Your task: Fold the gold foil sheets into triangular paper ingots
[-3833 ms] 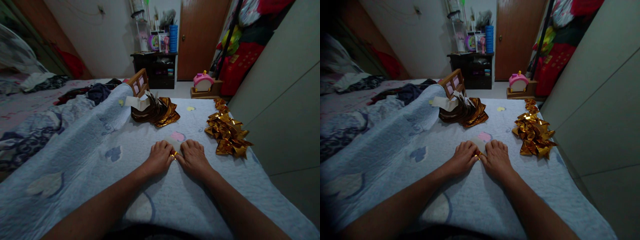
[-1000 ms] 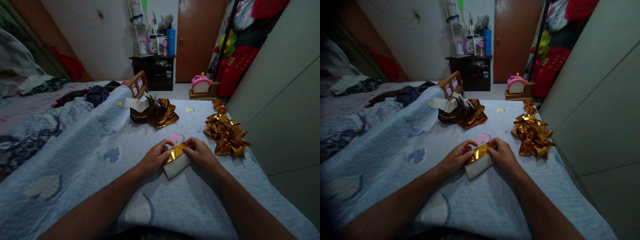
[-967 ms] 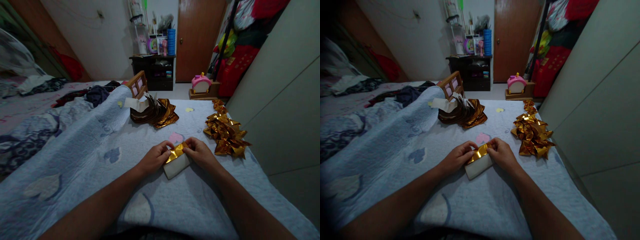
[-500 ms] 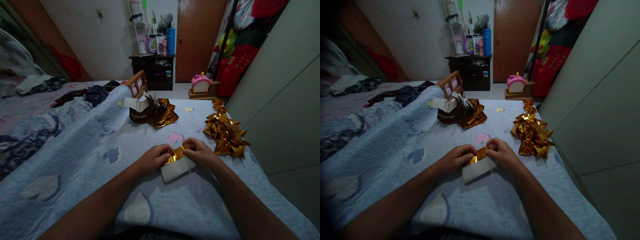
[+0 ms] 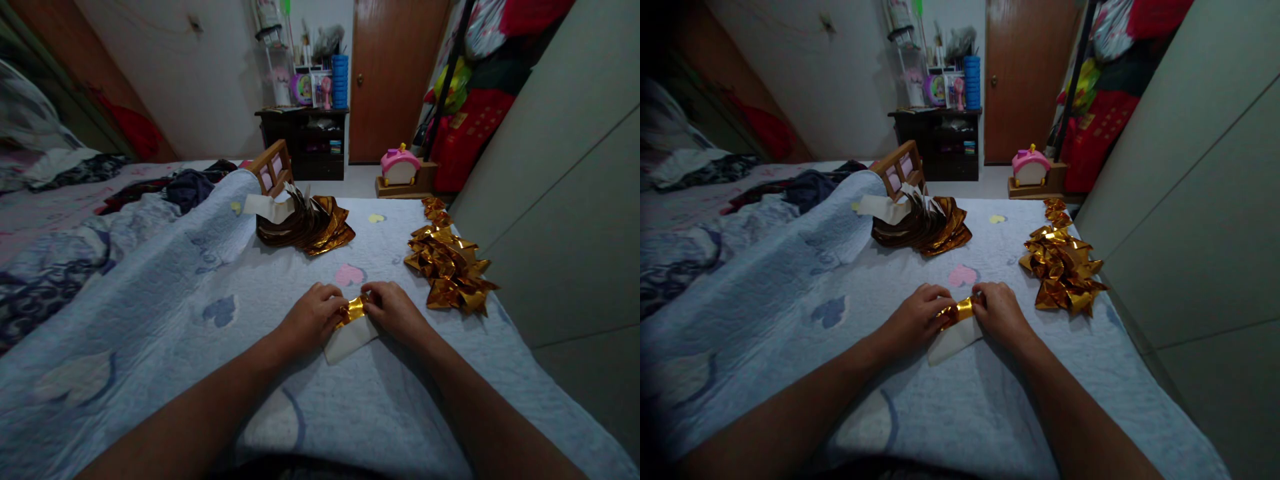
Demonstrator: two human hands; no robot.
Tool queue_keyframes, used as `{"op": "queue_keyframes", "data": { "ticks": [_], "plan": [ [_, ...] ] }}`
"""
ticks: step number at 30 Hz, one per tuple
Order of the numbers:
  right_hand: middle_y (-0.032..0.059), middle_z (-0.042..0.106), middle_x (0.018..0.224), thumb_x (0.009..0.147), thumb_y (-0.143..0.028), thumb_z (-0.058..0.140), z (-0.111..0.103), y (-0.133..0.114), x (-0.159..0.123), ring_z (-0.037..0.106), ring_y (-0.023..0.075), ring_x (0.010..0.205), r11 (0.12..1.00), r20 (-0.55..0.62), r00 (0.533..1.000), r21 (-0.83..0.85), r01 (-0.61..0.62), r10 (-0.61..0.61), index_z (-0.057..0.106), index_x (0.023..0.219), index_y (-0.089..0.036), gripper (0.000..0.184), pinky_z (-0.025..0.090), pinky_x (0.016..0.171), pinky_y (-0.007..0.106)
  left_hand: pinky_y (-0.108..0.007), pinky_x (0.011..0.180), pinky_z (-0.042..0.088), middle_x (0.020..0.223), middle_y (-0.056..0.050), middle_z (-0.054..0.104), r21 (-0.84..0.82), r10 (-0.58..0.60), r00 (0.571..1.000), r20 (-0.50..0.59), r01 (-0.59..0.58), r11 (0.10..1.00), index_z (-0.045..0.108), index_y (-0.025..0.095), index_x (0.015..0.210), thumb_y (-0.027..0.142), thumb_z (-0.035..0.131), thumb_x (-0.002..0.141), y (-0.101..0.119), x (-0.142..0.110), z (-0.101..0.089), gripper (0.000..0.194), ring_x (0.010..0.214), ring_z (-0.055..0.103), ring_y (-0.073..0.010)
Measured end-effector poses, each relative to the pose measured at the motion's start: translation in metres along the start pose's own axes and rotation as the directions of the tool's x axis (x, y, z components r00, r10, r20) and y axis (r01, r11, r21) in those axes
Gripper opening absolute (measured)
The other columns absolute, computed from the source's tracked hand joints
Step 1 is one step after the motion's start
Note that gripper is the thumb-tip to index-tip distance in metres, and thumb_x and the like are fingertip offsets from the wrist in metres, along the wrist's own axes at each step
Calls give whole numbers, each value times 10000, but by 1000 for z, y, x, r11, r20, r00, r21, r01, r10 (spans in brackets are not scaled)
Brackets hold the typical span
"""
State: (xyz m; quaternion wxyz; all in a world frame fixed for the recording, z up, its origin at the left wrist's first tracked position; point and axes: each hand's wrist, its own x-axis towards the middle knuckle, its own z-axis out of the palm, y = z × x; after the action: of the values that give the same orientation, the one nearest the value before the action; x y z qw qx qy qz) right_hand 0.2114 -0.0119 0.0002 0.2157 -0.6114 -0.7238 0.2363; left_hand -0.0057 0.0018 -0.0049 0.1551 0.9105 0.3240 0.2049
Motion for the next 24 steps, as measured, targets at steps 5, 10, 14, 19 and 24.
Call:
{"op": "queue_keyframes", "data": {
  "ticks": [5,10,14,19,24],
  "plan": [
    [40,683,806,803,-134,629,-2,-4,-1,564,202,803,1000,-2,1000,20,-9,9,712,922,-169,149,376,744,304,-332,867,523,1153,-80,689,-23,127,991,32,-127,992,650,191,1193,162,538,992,1,-1,12,232,987,602,-197],
    [32,670,791,798,-142,649,0,-5,1,551,192,780,1000,-17,1000,19,-21,22,661,814,-181,44,360,721,299,-356,896,538,1239,-98,669,56,161,984,80,-165,985,587,162,1292,155,546,985,7,-3,10,310,1015,594,-211],
    [38,681,827,814,-128,649,3,-5,1,558,202,828,1000,-23,1000,-16,5,-6,683,817,-187,69,363,791,325,-371,892,552,1285,-111,655,121,171,981,89,-181,976,566,128,1306,138,549,972,11,-3,7,335,990,578,-222],
    [33,649,806,786,-55,644,5,-4,0,535,202,836,996,-44,996,-46,74,-76,674,796,-182,132,361,784,315,-377,897,554,1286,-112,659,151,187,978,97,-200,968,578,115,1284,109,530,970,10,-3,8,318,974,573,-224],
    [31,632,797,762,8,626,6,0,-2,513,197,838,982,-27,983,-56,181,-183,662,760,-175,186,354,776,307,-366,887,550,1223,-98,673,107,136,987,86,-145,984,602,139,1241,129,514,983,11,-4,9,273,1000,587,-222]
  ]
}}
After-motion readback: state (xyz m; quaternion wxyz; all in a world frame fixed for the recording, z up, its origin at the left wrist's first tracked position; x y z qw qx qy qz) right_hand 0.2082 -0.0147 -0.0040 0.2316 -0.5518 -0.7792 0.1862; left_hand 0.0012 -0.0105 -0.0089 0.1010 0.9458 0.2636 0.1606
